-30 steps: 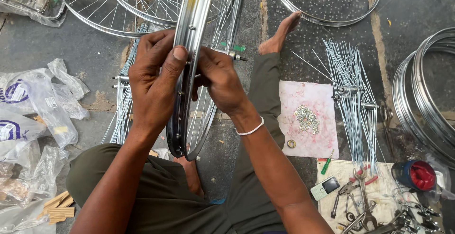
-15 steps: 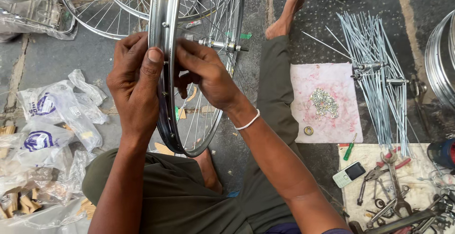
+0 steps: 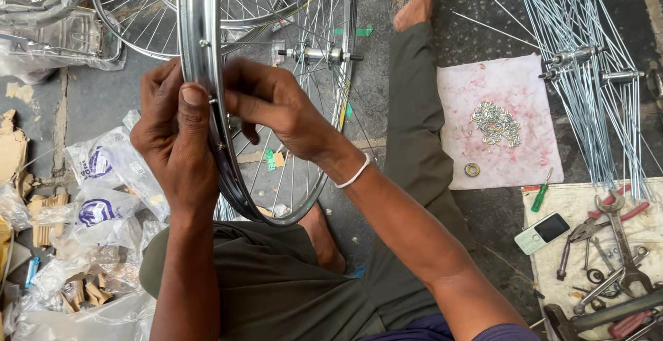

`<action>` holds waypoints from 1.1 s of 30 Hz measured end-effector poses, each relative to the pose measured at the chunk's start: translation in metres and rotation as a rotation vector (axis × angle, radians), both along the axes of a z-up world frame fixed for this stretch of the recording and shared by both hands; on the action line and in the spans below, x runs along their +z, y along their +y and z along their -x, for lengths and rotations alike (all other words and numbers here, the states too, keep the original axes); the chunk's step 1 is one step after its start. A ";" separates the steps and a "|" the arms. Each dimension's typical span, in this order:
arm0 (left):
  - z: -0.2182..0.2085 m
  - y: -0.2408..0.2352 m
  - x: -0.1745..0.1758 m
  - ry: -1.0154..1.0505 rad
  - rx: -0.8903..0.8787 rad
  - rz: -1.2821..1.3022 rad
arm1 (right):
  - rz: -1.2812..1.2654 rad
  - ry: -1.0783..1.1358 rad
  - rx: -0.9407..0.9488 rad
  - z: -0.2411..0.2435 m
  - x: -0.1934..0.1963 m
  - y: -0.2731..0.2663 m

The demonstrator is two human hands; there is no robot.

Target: The person is assembling a bicycle wheel by inserting spokes into the rim and hub, then securing them with nipples. The person repeatedly picks up spokes and nipples, inserts the spoke, and tightens the nipple by hand.

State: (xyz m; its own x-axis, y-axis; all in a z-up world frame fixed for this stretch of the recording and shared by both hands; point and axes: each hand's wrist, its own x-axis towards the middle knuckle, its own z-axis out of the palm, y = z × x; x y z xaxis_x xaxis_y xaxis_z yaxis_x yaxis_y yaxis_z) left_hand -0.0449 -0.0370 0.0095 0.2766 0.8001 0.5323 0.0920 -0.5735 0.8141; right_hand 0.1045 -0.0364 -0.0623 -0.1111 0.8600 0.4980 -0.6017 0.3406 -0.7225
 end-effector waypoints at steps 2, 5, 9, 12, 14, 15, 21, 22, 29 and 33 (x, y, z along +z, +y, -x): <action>0.004 0.001 0.001 0.010 0.006 -0.022 | 0.018 -0.055 -0.019 0.004 0.000 0.001; 0.004 0.003 0.002 0.016 0.010 -0.032 | 0.050 -0.135 -0.049 0.002 0.004 0.004; 0.002 0.003 0.004 -0.005 0.003 -0.006 | 0.100 -0.013 -0.003 -0.004 0.014 0.002; 0.004 0.001 0.006 -0.042 -0.002 0.045 | 0.133 0.132 0.067 -0.001 0.021 -0.001; 0.003 0.003 0.008 -0.037 -0.004 0.036 | 0.053 -0.049 -0.062 0.000 0.024 -0.001; 0.002 0.003 0.009 -0.022 -0.002 0.014 | 0.017 -0.140 -0.128 0.000 0.024 -0.001; -0.001 0.002 0.013 -0.027 -0.009 0.036 | 0.109 0.042 0.047 -0.001 0.019 0.002; -0.002 0.002 0.014 -0.017 -0.003 0.025 | 0.056 0.015 0.006 0.000 0.018 0.003; -0.003 -0.002 0.019 -0.009 -0.011 0.015 | 0.072 0.067 0.031 0.009 0.010 0.007; -0.001 0.002 0.013 0.004 -0.005 -0.012 | -0.009 0.040 0.022 -0.002 0.026 -0.002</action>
State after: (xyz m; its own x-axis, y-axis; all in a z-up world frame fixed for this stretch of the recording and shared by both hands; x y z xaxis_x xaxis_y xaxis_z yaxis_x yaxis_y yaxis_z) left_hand -0.0439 -0.0351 0.0227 0.2825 0.7921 0.5411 0.0919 -0.5839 0.8066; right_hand 0.1064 -0.0381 -0.0359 -0.1096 0.8533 0.5098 -0.6375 0.3332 -0.6946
